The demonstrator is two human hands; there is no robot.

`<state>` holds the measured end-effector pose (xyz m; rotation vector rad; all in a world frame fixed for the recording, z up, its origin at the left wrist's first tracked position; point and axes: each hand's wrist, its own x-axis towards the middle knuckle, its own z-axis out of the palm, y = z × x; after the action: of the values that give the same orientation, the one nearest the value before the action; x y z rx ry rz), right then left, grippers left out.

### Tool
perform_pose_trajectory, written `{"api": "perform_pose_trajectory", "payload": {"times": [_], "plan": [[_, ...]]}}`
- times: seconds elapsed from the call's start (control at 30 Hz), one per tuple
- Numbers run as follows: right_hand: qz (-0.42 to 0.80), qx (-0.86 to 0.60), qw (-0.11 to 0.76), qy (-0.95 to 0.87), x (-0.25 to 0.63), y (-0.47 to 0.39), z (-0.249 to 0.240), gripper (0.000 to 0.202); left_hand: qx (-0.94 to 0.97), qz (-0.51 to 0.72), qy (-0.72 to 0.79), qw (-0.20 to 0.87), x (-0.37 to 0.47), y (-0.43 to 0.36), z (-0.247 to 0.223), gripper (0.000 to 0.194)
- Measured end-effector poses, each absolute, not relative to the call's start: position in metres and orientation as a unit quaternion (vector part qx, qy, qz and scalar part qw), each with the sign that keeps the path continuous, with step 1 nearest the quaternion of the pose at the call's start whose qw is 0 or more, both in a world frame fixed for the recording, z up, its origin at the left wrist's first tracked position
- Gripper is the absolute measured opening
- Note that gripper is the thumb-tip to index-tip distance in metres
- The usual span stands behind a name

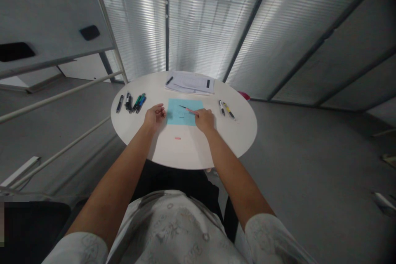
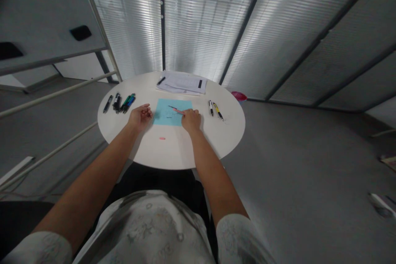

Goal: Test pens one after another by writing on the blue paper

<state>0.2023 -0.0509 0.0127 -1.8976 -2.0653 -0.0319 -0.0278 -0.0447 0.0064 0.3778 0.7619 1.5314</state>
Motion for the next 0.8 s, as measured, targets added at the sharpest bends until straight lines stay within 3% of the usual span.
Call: {"api": "perform_pose_trajectory", "payload": {"times": [0.8], "plan": [[-0.020,-0.641,0.200,-0.741,0.2023,-0.0486,0.0101,0.030,0.174,0.670,0.345,0.634,-0.0250,-0.0504,0.0123,0.018]]}}
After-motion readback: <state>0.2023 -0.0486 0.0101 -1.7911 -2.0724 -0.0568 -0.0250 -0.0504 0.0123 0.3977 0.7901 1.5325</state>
